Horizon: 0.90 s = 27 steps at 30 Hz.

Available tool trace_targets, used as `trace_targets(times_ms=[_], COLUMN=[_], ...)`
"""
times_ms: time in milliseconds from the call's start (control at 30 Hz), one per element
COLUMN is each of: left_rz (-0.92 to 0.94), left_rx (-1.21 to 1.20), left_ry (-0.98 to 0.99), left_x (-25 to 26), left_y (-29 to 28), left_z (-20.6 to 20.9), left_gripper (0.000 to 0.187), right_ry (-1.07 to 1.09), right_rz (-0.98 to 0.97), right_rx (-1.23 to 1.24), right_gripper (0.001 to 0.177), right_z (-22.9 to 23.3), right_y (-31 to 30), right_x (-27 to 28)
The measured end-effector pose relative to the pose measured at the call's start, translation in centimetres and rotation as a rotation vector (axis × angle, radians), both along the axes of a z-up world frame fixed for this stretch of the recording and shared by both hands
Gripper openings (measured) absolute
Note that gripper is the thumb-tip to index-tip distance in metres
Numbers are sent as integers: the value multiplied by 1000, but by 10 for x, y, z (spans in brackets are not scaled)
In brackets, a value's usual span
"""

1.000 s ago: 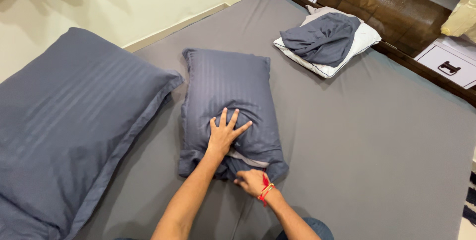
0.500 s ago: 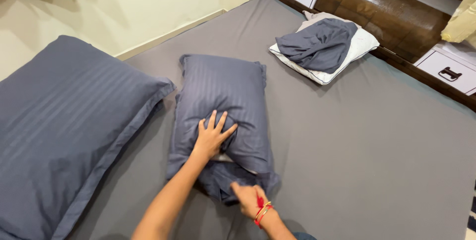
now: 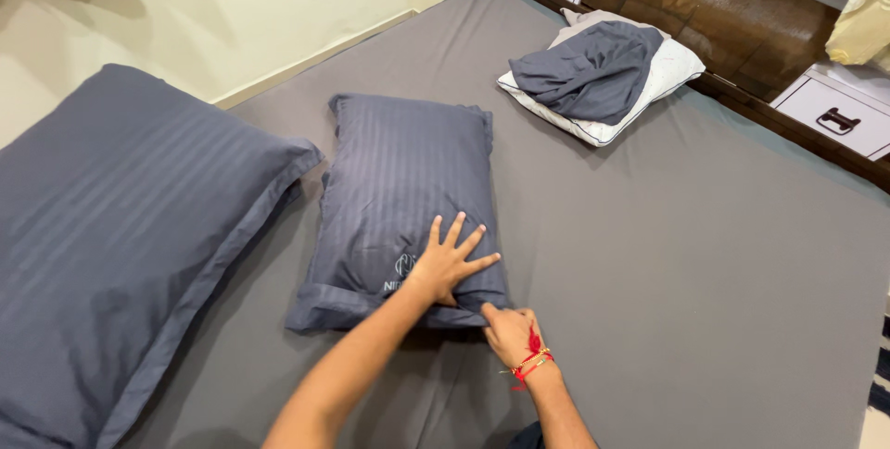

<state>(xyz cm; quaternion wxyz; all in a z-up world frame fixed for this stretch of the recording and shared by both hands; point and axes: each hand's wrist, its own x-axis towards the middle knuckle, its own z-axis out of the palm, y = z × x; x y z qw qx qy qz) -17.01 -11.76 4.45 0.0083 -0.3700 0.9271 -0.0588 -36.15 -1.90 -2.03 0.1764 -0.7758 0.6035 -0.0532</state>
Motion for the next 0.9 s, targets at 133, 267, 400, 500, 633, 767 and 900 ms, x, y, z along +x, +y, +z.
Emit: trace_targets(times_ms=[133,267,400,500,633,767,900], left_rz=[58,84,125,133,-59,100,474], left_rx=[10,-171,-394,-295,-117,-28,56], left_ry=[98,241,307,286,241,179,162], left_x=[-21,-20,-30,-33,0,91,159], left_y=[-12,-42,-53,-47,-19,24,36], left_z=[-49,-102,-132,-115,-58,-7,15], left_gripper=[104,79,64,72,88,95,120], right_ry=[-45,-113,-11,50,156,-40,-325], right_rz=[-16,147,248,194,70,342,426], right_rx=[68,153,177,189,258,-43,-196], right_gripper=[16,16,13,17,30,67,82], right_z=[-26,-20,-3,0,20,33,7], right_y=[-9,11,18,22,24,33,35], right_x=[0,31,42,46,47,73,136])
